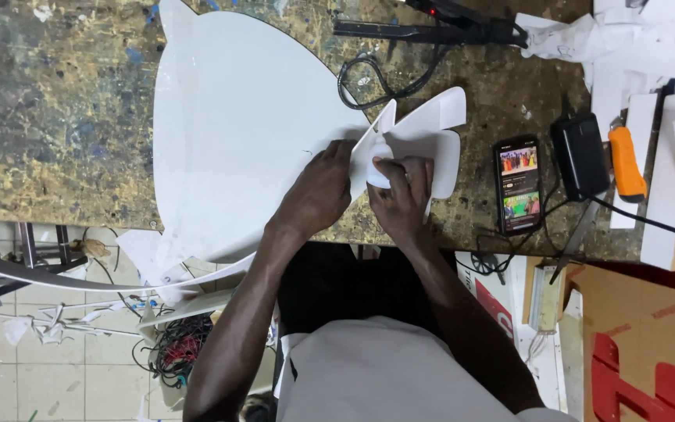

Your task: Gluing and bonding foam strips to a foam base to create a 3D sign element, followed by trimming with a utility knife.

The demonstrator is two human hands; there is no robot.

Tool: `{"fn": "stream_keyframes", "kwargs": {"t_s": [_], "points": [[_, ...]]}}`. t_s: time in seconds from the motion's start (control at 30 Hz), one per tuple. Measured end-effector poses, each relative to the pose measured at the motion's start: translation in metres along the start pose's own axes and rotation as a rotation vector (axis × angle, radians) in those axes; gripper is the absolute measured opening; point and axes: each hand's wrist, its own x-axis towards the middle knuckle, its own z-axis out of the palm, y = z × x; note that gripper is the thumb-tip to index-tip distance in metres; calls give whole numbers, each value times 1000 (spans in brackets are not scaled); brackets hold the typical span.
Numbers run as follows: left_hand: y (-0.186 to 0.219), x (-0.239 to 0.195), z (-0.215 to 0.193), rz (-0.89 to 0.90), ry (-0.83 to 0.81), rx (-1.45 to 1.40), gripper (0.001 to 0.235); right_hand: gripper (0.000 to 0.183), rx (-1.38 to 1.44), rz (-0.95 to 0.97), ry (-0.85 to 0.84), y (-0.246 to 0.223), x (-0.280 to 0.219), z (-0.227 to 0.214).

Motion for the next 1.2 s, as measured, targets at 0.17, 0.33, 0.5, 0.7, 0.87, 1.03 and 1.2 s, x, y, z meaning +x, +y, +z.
{"fn": "stream_keyframes", "kwargs": {"t_s": [0.17, 0.33, 0.5, 0.7, 0.87, 1.03, 1.2], "points": [[5, -3, -10, 3, -19, -73, 63, 24, -12, 14, 65, -5, 9, 11], [-5, 0, 0, 1, 10, -54, 60, 25, -24, 53, 90, -12, 16, 16], [6, -3, -5, 14, 12, -71, 60, 25, -33, 70, 63, -16, 21, 12], [12, -5, -11, 13, 11, -63, 64, 27, -11, 115, 30, -17, 18, 1], [14, -6, -10, -4, -2, -90, 66, 31, 43, 134, 27, -22, 16, -11], [17, -8, -10, 22, -3, -65, 68, 30, 99, 213, 23, -21, 4, -15], [8, -6, 2, 11, -9, -68, 70, 31, 137, 264, 27, -22, 10, -20]]}}
